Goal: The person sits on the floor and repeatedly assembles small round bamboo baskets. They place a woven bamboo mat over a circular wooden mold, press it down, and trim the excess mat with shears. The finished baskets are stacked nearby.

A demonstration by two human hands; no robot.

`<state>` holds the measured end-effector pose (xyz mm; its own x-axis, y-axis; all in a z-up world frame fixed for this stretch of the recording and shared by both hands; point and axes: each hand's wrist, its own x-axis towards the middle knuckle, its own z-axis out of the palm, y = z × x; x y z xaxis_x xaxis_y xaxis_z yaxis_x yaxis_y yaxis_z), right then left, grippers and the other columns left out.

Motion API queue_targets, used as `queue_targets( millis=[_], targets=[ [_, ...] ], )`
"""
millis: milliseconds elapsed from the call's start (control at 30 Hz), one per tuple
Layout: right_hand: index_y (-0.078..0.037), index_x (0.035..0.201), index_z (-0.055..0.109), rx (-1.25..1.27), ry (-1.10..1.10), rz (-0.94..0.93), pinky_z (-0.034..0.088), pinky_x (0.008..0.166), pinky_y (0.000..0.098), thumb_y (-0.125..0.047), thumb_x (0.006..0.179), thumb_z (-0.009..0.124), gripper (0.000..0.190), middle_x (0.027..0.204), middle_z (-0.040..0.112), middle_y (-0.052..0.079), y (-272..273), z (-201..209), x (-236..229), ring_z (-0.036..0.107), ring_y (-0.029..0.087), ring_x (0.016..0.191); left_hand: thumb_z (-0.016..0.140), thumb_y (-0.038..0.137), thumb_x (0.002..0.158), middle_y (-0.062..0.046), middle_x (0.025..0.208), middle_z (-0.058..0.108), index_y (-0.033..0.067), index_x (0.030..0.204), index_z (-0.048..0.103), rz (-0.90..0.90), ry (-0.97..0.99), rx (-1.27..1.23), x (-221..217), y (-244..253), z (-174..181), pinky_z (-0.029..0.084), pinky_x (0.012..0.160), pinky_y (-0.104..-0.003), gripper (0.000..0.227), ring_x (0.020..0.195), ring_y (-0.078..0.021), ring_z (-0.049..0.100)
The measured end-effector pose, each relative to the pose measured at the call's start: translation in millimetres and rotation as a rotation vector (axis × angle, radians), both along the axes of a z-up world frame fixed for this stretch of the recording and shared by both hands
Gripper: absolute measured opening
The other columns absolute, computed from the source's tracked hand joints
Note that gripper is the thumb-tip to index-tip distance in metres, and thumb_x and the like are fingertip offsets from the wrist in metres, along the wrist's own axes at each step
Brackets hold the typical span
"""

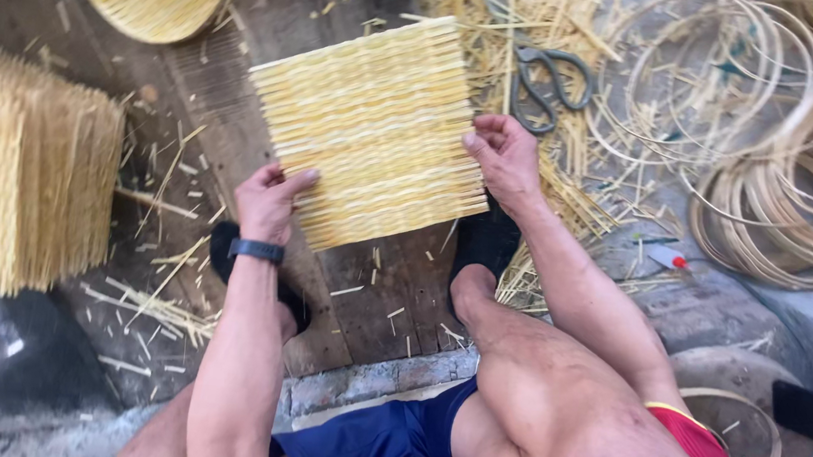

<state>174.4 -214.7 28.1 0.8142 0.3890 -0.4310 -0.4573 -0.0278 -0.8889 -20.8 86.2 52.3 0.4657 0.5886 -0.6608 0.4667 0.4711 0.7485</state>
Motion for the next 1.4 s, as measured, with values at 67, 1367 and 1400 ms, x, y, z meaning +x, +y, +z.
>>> queue_targets(
  millis=[67,1367,1400],
  targets=[
    [-0.006,0.114,0.064,-0.355,-0.259,-0.073,0.062,0.084,0.0246,-0.01,0.096,0.073,0.021,0.102,0.07,0.003,-30,10,18,0.071,0.013,0.094,0.086,-0.002,0.076,-0.009,0.098,0.077,-0.0038,0.113,0.071,0.011,-0.027,-0.028,3,2,3,0.057,0.067,-0.025,0.04,0.081,-0.0136,0.072],
    [0.0,0.093,0.07,0.106,0.033,0.57,0.036,0.043,0.0258,-0.035,0.11,0.063,0.04,0.056,0.047,-0.002,22,244,70,0.043,0.01,0.046,0.067,0.022,0.101,0.006,0.052,0.042,0.0094,0.073,0.057,0.047,-0.694,-0.485,78,-20,162,0.027,0.036,-0.023,0.033,0.043,-0.0075,0.035],
    [-0.001,0.089,0.069,0.124,0.034,0.582,0.033,0.041,0.025,-0.035,0.111,0.063,0.041,0.053,0.044,-0.003,26,237,65,0.04,0.01,0.043,0.068,0.023,0.101,0.006,0.052,0.041,0.0102,0.073,0.057,0.076,-0.728,-0.5,76,-17,161,0.026,0.036,-0.024,0.033,0.043,-0.0073,0.035]
  ],
)
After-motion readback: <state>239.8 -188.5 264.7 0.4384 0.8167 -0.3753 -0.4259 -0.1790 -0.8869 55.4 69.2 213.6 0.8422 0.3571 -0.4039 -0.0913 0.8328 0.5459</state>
